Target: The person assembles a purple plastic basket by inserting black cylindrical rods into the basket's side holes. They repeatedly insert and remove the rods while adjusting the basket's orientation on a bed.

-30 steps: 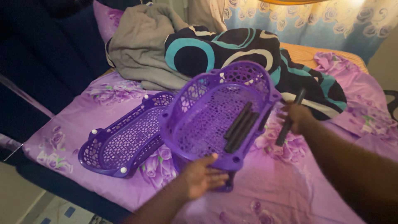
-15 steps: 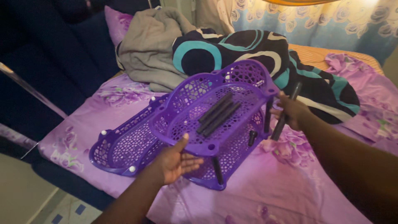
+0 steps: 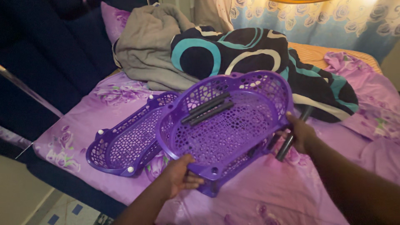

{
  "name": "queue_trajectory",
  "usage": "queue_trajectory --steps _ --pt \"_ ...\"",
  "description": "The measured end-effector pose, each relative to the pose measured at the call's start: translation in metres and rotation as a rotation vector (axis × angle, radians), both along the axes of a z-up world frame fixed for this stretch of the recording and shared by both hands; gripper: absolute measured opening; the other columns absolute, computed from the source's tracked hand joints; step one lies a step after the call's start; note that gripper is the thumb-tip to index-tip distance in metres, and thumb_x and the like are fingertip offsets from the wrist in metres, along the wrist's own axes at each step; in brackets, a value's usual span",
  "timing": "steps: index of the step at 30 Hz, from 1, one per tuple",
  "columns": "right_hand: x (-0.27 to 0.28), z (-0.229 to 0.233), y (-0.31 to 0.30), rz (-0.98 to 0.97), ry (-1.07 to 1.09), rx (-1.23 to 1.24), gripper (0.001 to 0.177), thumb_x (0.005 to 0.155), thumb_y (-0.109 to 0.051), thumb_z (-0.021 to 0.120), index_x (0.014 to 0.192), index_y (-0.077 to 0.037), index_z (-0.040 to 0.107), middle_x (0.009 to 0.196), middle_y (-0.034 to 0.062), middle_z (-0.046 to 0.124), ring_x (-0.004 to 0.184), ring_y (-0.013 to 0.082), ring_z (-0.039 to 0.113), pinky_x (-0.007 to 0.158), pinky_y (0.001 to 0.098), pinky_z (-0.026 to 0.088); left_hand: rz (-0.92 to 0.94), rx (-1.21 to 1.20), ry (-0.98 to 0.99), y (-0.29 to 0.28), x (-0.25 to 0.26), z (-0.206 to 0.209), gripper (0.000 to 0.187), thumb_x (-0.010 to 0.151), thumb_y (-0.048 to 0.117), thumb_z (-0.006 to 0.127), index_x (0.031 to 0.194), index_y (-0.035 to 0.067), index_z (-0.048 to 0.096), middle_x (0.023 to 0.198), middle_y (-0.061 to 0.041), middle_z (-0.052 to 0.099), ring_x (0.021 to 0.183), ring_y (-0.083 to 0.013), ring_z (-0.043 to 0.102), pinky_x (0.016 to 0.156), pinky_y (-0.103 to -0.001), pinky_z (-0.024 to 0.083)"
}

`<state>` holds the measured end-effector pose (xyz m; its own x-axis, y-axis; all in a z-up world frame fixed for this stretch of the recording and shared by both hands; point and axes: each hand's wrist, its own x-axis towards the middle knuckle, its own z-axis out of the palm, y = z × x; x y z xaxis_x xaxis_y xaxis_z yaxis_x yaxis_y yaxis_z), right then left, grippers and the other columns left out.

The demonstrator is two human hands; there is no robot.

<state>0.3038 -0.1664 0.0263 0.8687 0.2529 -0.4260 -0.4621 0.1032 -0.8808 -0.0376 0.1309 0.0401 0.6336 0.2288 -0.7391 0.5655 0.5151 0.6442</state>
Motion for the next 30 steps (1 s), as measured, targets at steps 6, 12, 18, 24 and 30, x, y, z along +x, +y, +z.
queue_trajectory --steps 6,12,18,24,30 --pt "-0.056 0.013 0.0 -0.182 -0.077 -0.075 0.058 0.102 -0.043 0.059 0.12 0.012 0.056 0.109 0.0225 0.067 0.081 0.0244 0.071 0.069 0.0306 0.061 0.269 0.212 -0.027 -0.011 0.008 0.016 0.048 0.088 0.046 0.065 0.115 0.006 0.068 0.098 -0.015 0.072 0.068 -0.0265 0.065 0.061 -0.043 0.051" --pt "-0.132 0.015 -0.004 -0.305 -0.119 -0.062 0.052 0.1 -0.039 0.063 0.108 0.012 0.056 0.103 0.0223 0.065 0.078 0.0256 0.07 0.065 0.0333 0.06 0.456 0.107 0.143 -0.008 0.024 0.033 0.061 0.079 0.041 0.072 0.132 0.016 0.055 0.13 -0.013 0.062 0.109 -0.0371 0.062 0.084 -0.067 0.05" --pt "-0.167 0.019 -0.01 -0.318 -0.104 -0.029 0.059 0.097 -0.044 0.064 0.122 0.009 0.055 0.105 0.0219 0.064 0.083 0.0341 0.072 0.062 0.0345 0.057 0.302 -0.135 0.075 0.021 0.029 0.003 0.08 0.078 0.066 0.069 0.138 0.015 0.057 0.133 -0.011 0.061 0.117 -0.0406 0.058 0.099 -0.072 0.04" --pt "-0.174 0.01 -0.021 -0.3 0.004 0.038 0.074 0.096 -0.049 0.063 0.139 0.008 0.047 0.128 0.0185 0.063 0.1 0.0347 0.073 0.062 0.0312 0.05 0.274 0.02 -0.017 0.015 0.012 -0.024 0.071 0.077 0.053 0.075 0.137 0.018 0.062 0.136 -0.01 0.059 0.12 -0.038 0.058 0.097 -0.059 0.052" --pt "-0.167 -0.005 -0.032 -0.188 0.003 0.091 0.07 0.096 -0.053 0.059 0.139 0.001 0.048 0.129 0.0197 0.062 0.1 0.0387 0.072 0.052 0.0269 0.048 0.355 -0.043 -0.186 0.004 0.008 -0.032 0.051 0.08 0.044 0.076 0.118 0.011 0.067 0.113 -0.008 0.065 0.099 -0.0291 0.064 0.074 -0.049 0.056"
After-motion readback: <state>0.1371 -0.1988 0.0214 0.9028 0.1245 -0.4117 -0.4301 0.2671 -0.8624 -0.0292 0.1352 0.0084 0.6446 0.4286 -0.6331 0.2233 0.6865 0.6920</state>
